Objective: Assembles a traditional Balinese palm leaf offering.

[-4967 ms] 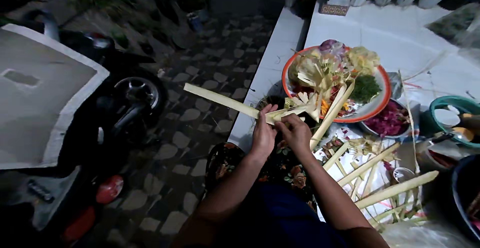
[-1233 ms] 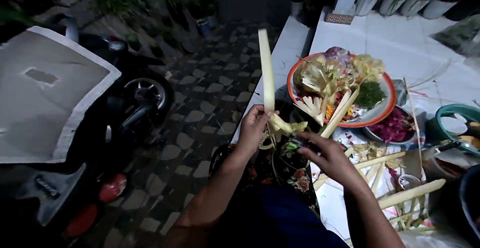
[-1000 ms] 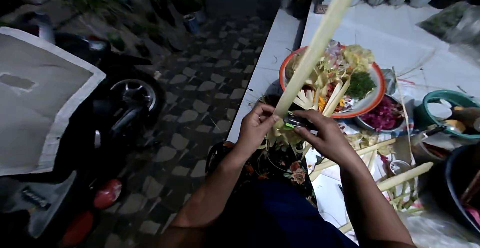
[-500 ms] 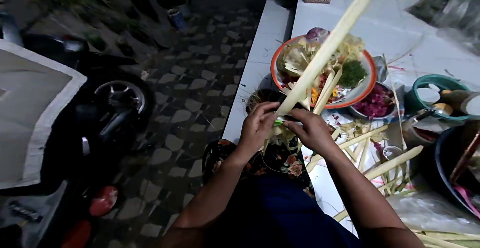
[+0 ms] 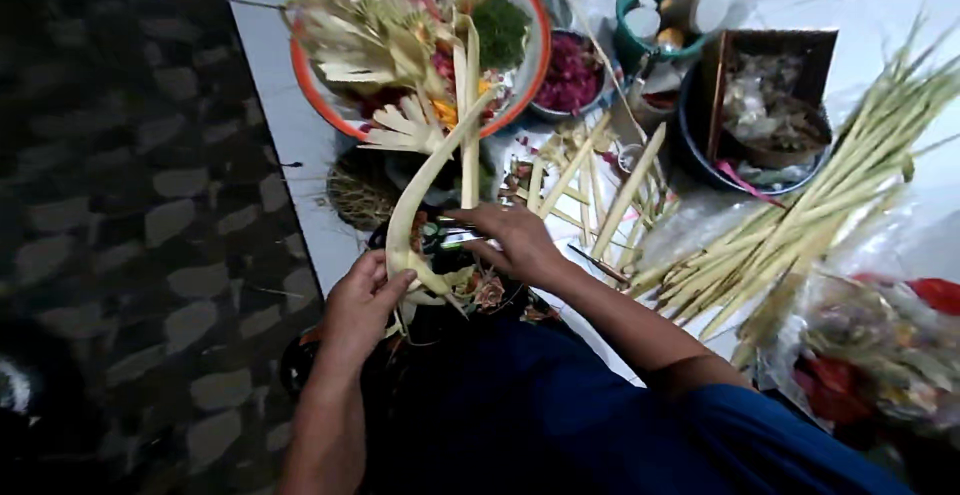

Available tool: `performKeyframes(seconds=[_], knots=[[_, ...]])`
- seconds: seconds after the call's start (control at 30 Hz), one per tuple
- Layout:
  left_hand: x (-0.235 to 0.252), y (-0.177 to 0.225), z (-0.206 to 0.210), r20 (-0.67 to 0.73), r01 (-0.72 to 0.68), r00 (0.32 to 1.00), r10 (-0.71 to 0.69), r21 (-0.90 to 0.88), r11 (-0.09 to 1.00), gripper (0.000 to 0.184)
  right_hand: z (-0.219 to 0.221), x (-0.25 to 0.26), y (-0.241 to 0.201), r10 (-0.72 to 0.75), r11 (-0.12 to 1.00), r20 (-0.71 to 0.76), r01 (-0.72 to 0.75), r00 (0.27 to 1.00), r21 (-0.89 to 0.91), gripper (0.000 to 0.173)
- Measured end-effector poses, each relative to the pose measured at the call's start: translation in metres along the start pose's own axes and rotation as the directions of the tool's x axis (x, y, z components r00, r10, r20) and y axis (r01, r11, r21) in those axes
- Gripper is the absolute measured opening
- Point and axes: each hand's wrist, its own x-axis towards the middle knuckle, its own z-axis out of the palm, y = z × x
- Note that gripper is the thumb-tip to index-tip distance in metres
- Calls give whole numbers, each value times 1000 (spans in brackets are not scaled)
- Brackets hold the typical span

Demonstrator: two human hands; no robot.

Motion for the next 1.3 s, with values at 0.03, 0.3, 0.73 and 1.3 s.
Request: performKeyframes(seconds=[0.03,0.3,0.73,1.3], knots=[[0,-2,0,9,5,1000,-5,7,1000,31,-1,-21,20,70,998,10,-70,998,-9,37],[5,18,-18,12,-156,987,162,-208,966,24,30,-188,140,614,783,232,-548,754,-293,41],[17,88,-15,210,-347,878,429,-336,875,19,9,-205,173,799,571,-24,-770,601,-285,41],[56,100,56,455,-101,871,182,-197,975,18,-31,-58,20,107,898,-187,-14,977,439,50]])
